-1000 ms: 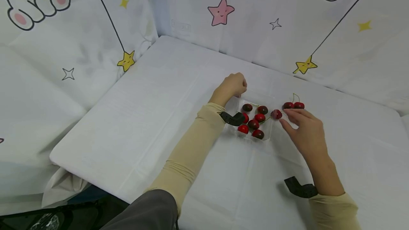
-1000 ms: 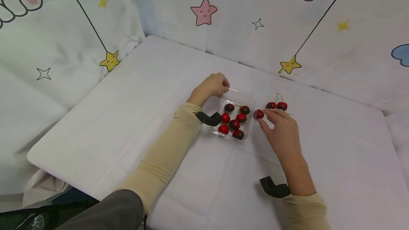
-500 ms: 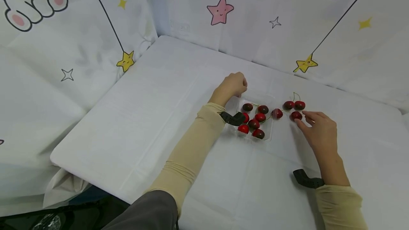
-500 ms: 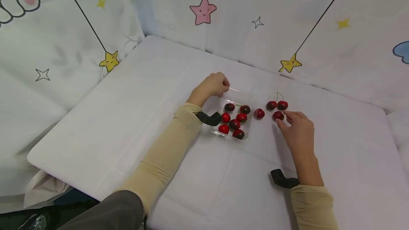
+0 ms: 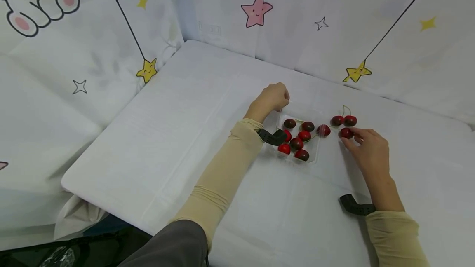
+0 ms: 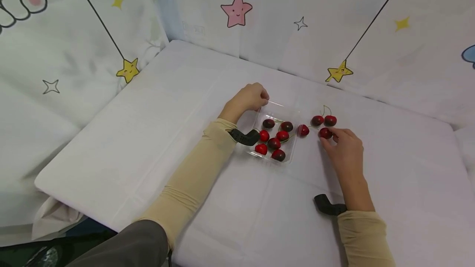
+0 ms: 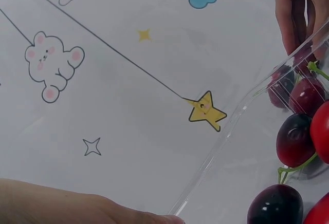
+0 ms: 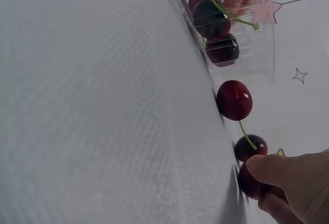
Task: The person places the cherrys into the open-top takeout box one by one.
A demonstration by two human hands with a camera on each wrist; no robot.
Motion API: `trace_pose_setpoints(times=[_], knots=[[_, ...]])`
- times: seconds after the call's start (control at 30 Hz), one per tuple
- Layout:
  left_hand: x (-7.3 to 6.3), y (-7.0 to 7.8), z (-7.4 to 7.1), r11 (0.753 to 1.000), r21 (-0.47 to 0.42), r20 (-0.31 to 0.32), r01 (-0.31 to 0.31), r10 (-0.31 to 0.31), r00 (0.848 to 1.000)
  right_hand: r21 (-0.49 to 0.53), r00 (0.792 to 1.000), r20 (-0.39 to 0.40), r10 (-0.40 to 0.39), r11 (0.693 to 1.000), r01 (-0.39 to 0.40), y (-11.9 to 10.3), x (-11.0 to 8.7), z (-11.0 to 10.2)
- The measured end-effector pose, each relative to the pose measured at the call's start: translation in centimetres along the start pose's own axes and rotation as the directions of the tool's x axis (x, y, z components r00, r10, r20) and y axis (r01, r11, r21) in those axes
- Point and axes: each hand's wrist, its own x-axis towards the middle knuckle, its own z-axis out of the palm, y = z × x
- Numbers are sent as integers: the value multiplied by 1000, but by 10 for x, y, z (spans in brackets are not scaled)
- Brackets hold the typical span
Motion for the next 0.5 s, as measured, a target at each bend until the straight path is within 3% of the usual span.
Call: trace_pose_setpoints(times=[0.5], knots=[[3, 0, 2, 1000, 12, -5, -4, 5, 1000, 26, 998, -28, 55, 998, -54, 3, 2, 6]])
